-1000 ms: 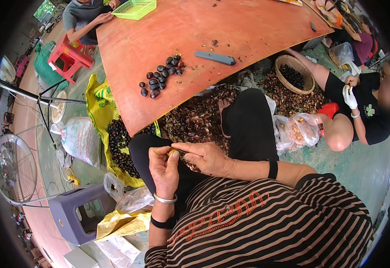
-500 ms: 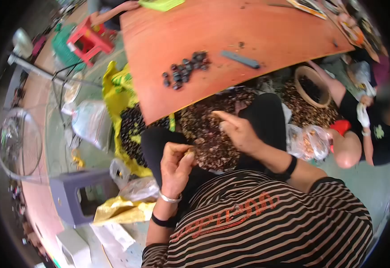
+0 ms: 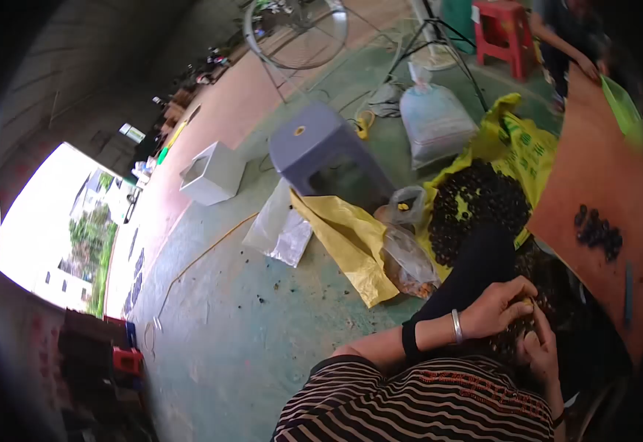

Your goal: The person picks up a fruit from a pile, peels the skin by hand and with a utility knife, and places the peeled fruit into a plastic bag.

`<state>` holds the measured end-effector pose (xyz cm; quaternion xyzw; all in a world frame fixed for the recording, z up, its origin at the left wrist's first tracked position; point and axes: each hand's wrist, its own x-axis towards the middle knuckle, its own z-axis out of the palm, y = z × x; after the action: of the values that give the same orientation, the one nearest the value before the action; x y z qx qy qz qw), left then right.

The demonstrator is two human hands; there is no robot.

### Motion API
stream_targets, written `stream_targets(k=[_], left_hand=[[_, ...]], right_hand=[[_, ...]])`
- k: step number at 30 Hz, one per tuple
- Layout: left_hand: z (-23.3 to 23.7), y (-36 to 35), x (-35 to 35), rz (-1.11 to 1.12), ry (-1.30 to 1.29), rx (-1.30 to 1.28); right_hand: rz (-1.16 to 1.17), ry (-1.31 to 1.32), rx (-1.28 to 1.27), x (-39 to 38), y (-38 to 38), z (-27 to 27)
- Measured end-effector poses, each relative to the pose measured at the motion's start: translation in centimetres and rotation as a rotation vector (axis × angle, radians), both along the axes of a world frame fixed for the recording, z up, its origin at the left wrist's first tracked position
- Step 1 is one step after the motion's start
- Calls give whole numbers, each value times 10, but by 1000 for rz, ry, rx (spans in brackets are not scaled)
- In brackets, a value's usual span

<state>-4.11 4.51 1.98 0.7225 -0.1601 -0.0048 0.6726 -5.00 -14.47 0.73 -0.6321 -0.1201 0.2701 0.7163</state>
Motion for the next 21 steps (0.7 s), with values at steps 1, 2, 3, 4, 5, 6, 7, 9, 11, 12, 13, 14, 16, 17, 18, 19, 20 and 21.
stream_targets(k=[1, 2, 3, 4, 5, 6, 7, 9, 11, 12, 13, 14, 16, 17, 18, 19, 20, 21], left_hand=[[-5, 2, -1, 17, -29, -28], [-10, 4, -1, 29, -60, -55], [4, 12, -5, 11, 74, -14], [-3, 13, -6, 57, 13, -23], [-8, 13, -8, 71, -14, -15], [-8, 13, -9, 86, -41, -6], [-7, 13, -11, 117, -64, 2], [-5, 13, -14, 125, -65, -9], [-4, 15, -16, 127, -71, -16], [-3, 16, -17, 136, -89, 9], [-2, 17, -19, 130, -89, 19], [-2, 18, -20, 122, -90, 29], [2, 21, -24, 143, -140, 75], [2, 24, -26, 110, -94, 50], [2, 23, -28, 70, -44, 17], [0, 25, -28, 19, -20, -55], [-3, 27, -29, -20, 59, -130], [4, 32, -31, -74, 156, -191]], right_hand=[[25, 15, 27, 2, -4, -11], [47, 31, 53, 5, -5, -18], [70, 60, 122, 1, 1, -9], [85, 45, 128, -1, 8, -3], [85, 88, 126, -4, 13, 8], [86, 131, 125, -4, 18, 13], [101, 166, 150, -5, 19, 13], [83, 206, 183, -7, 19, 7], [56, 232, 211, -7, 19, 3], [70, 224, 217, -6, 17, -2], [79, 216, 204, -5, 13, -9], [85, 207, 191, -3, 13, -11], [113, 216, 191, -6, 15, 0], [135, 243, 197, -7, 15, 1], [150, 274, 197, -11, 13, 3], [84, 349, 214, -15, 13, 10], [76, 349, 206, -15, 14, 13], [45, 294, 231, -15, 15, 15]])
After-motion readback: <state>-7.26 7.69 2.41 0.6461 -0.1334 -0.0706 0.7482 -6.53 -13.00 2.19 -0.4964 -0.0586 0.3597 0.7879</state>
